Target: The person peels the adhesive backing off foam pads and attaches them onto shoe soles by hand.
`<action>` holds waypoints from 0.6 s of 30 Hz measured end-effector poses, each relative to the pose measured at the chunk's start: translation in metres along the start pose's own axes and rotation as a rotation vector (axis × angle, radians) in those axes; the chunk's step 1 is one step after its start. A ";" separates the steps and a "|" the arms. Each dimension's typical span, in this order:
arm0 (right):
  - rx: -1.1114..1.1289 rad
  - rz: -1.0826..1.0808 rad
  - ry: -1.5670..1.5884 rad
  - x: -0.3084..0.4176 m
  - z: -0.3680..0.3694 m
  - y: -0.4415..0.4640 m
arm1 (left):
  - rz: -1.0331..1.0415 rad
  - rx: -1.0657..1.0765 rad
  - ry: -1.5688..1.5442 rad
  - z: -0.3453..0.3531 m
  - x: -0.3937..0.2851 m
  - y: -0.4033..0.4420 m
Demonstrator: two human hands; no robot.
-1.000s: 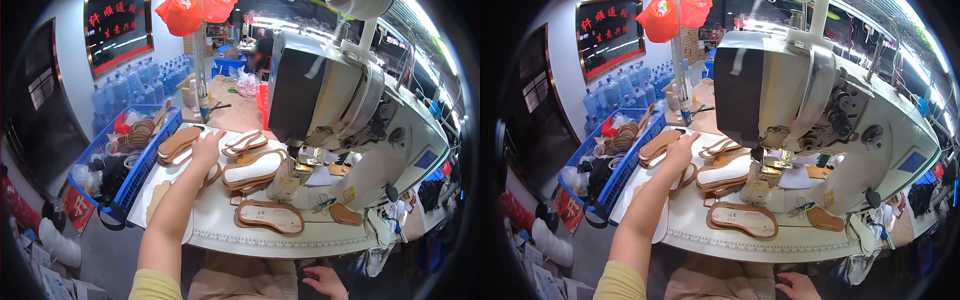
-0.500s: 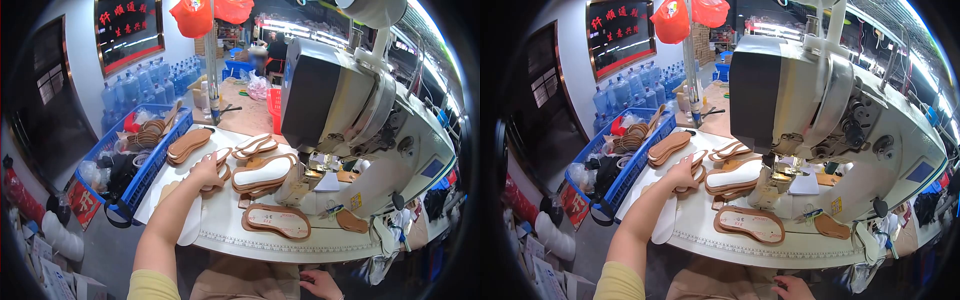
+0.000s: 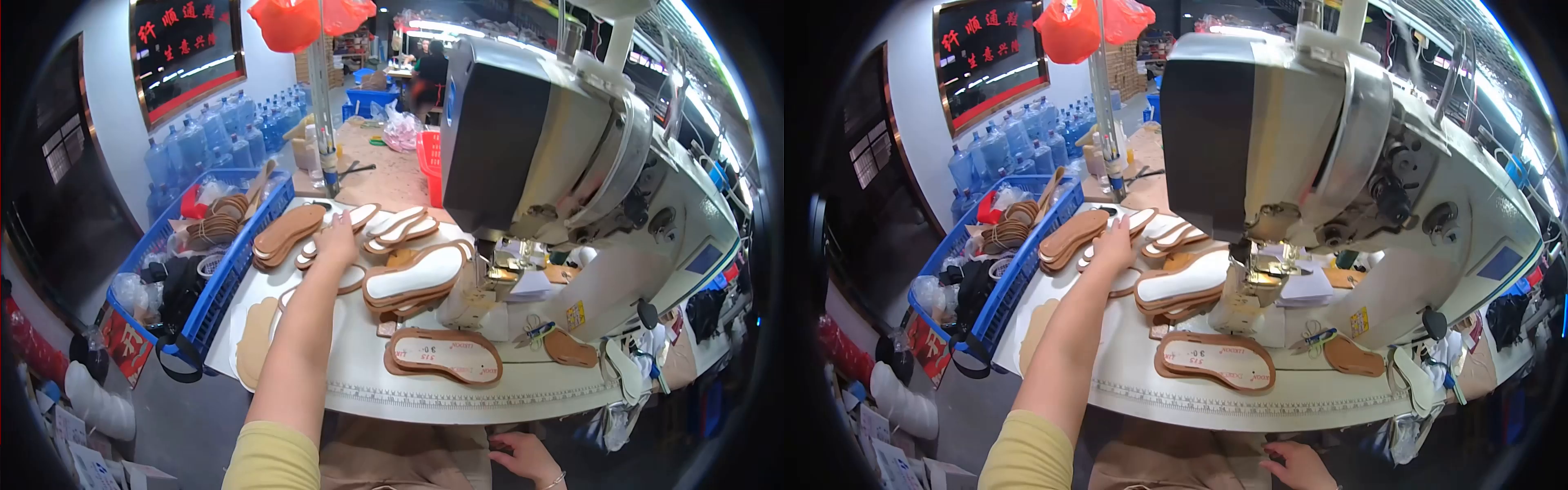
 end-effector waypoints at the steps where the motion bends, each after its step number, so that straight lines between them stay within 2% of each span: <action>1: 0.002 0.016 0.000 0.000 -0.002 0.001 | -0.009 0.054 0.016 0.005 0.000 0.000; 2: -0.003 -0.062 -0.058 0.001 -0.003 0.004 | -0.016 0.105 0.031 0.009 -0.001 -0.001; 3: -0.006 -0.144 -0.114 0.006 -0.005 0.004 | 0.010 0.064 -0.068 0.007 -0.001 -0.002; 5: -0.092 -0.223 -0.012 0.029 -0.020 0.006 | 0.059 -0.015 -0.122 -0.003 0.000 -0.014; 6: -0.112 -0.231 0.054 0.040 -0.026 0.008 | 0.148 -0.136 -0.203 -0.012 -0.001 -0.034; 8: -0.198 -0.300 0.011 0.060 -0.037 0.020 | 0.321 -0.082 -0.415 -0.050 -0.010 -0.101; 9: -0.261 -0.380 -0.016 0.069 -0.039 0.027 | 0.496 -0.192 -0.465 -0.056 -0.004 -0.127; 10: -0.227 -0.286 -0.028 0.072 -0.039 0.039 | 0.455 -0.145 -0.509 -0.054 0.009 -0.153; 12: -0.547 -0.597 -0.247 0.099 -0.042 0.060 | 0.535 -0.234 -0.537 -0.056 0.014 -0.213; 14: -0.637 -0.586 -0.467 0.122 -0.038 0.081 | 0.456 -0.117 -0.585 -0.040 0.005 -0.266; 15: -0.652 -0.580 -0.465 0.119 -0.040 0.092 | 0.517 -0.110 -0.553 -0.033 -0.008 -0.289; 17: -0.484 -0.633 -0.463 0.110 -0.033 0.113 | 0.583 -0.051 -0.652 -0.023 -0.034 -0.310; 18: -0.472 -0.637 -0.492 0.111 -0.032 0.114 | 0.592 -0.036 -0.702 -0.019 -0.046 -0.314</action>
Point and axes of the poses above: each hand's wrist, its own y-axis towards the middle knuckle, its own z-axis out of the palm, x = y × z, the point moved 6 cm from there along y, towards the middle knuckle, and after that the axes turned 2 degrees about -y, right-handed, at the moved point
